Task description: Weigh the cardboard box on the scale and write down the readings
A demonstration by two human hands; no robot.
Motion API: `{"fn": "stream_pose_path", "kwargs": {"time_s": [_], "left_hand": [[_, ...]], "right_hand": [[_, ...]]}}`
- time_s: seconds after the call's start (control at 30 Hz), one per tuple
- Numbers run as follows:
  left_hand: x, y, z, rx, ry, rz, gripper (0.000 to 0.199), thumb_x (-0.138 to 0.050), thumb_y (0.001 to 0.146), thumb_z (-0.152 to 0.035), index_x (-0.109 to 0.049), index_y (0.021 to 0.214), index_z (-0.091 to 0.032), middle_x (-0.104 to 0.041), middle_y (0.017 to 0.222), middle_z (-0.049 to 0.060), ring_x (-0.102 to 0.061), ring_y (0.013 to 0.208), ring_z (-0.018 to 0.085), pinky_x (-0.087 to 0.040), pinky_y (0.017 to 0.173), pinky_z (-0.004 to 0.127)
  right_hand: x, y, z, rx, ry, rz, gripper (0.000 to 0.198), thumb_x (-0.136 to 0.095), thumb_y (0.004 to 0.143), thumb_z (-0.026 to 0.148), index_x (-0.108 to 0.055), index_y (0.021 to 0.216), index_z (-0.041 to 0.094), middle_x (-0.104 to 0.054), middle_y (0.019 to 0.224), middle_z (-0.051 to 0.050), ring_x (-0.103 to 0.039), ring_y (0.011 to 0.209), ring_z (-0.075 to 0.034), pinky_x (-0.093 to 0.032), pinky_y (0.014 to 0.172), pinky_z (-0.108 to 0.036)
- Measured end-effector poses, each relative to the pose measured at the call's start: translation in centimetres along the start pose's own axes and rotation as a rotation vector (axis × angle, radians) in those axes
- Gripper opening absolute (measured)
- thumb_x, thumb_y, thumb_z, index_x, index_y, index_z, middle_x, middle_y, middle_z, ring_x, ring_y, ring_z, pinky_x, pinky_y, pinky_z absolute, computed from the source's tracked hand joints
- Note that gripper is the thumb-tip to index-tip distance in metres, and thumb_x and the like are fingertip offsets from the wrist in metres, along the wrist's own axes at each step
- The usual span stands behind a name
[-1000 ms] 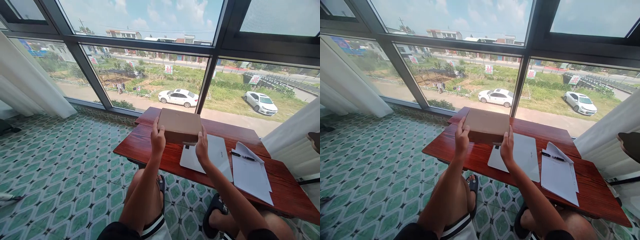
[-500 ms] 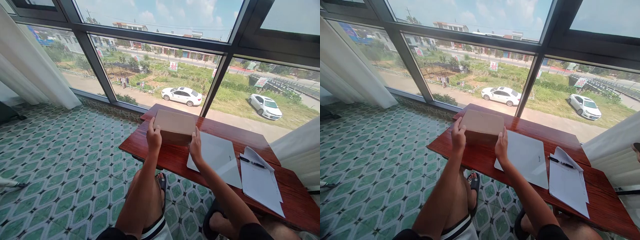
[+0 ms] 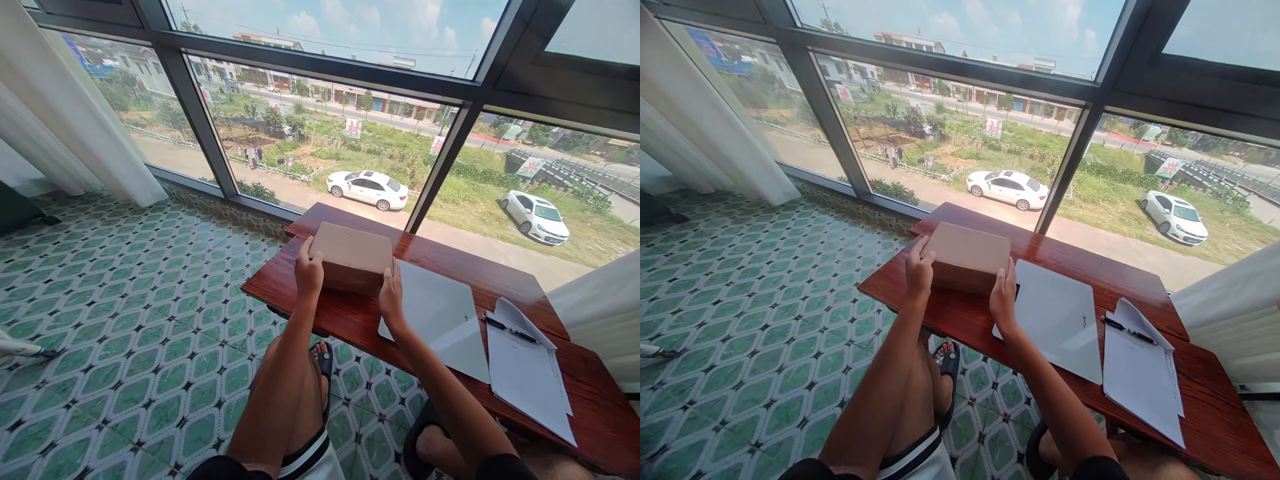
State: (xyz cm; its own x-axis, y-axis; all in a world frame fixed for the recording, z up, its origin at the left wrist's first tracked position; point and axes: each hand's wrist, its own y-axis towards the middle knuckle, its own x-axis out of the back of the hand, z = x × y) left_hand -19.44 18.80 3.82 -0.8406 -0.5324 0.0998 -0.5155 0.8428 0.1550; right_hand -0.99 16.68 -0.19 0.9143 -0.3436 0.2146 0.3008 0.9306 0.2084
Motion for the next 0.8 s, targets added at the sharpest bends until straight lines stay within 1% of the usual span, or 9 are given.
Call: {"fn": "stream_pose_path", "kwargs": {"time_s": [0.1,0.23,0.37,0.57,0.67,0.8], "left_hand": [[0.0,0.0,0.2,0.008,0.008,0.017,0.058,-0.051,0.077,-0.022,-0.058,0.135,-0.016,-0.055,0.146,0.010,-0.047,0.139,0.030,-0.034,0.120,0.042],[0.0,0.0,0.7,-0.003,0.022,0.037,0.058,-0.053,0.077,-0.023,-0.058,0.134,-0.016,-0.056,0.144,0.011,-0.049,0.137,0.031,-0.035,0.120,0.042],[0.2,0.2,1.2,-0.002,0.052,0.041,0.058,-0.055,0.076,-0.022,-0.058,0.134,-0.017,-0.058,0.142,0.011,-0.049,0.136,0.031,-0.035,0.120,0.043],[1.0,0.9,1.9,-0.009,0.134,0.086,0.060,-0.056,0.073,-0.022,-0.058,0.133,-0.015,-0.057,0.142,0.014,-0.048,0.137,0.033,-0.034,0.120,0.048],[1.2,1.1,2.0,-0.010,0.162,0.107,0.061,-0.056,0.072,-0.021,-0.058,0.133,-0.014,-0.056,0.144,0.015,-0.046,0.139,0.033,-0.033,0.120,0.047],[1.3,1.1,1.8,-0.003,0.207,0.133,0.063,-0.055,0.073,-0.020,-0.055,0.135,-0.010,-0.055,0.144,0.018,-0.045,0.140,0.034,-0.032,0.120,0.047]], "right_hand": [[0.1,-0.1,-0.3,-0.011,-0.004,0.007,0.072,-0.027,0.096,0.056,-0.033,0.154,0.014,-0.031,0.160,-0.010,-0.029,0.148,-0.021,-0.020,0.124,-0.043],[0.2,-0.2,-0.6,0.000,-0.021,0.008,0.071,-0.027,0.096,0.056,-0.034,0.154,0.015,-0.031,0.159,-0.009,-0.028,0.148,-0.021,-0.019,0.125,-0.043],[0.2,-0.2,-0.6,0.006,-0.020,0.007,0.073,-0.028,0.095,0.057,-0.034,0.153,0.013,-0.032,0.159,-0.010,-0.030,0.147,-0.022,-0.019,0.125,-0.043],[0.0,-0.1,-0.7,0.028,-0.021,0.012,0.073,-0.033,0.092,0.053,-0.039,0.149,0.009,-0.038,0.155,-0.013,-0.036,0.144,-0.023,-0.024,0.123,-0.042],[-0.1,0.0,-0.8,0.041,-0.028,0.009,0.074,-0.035,0.090,0.053,-0.041,0.148,0.007,-0.041,0.153,-0.014,-0.037,0.142,-0.024,-0.025,0.122,-0.042],[0.1,0.1,-0.8,0.048,-0.022,0.025,0.078,-0.035,0.090,0.055,-0.039,0.149,0.003,-0.040,0.153,-0.016,-0.038,0.142,-0.025,-0.025,0.122,-0.041]]}}
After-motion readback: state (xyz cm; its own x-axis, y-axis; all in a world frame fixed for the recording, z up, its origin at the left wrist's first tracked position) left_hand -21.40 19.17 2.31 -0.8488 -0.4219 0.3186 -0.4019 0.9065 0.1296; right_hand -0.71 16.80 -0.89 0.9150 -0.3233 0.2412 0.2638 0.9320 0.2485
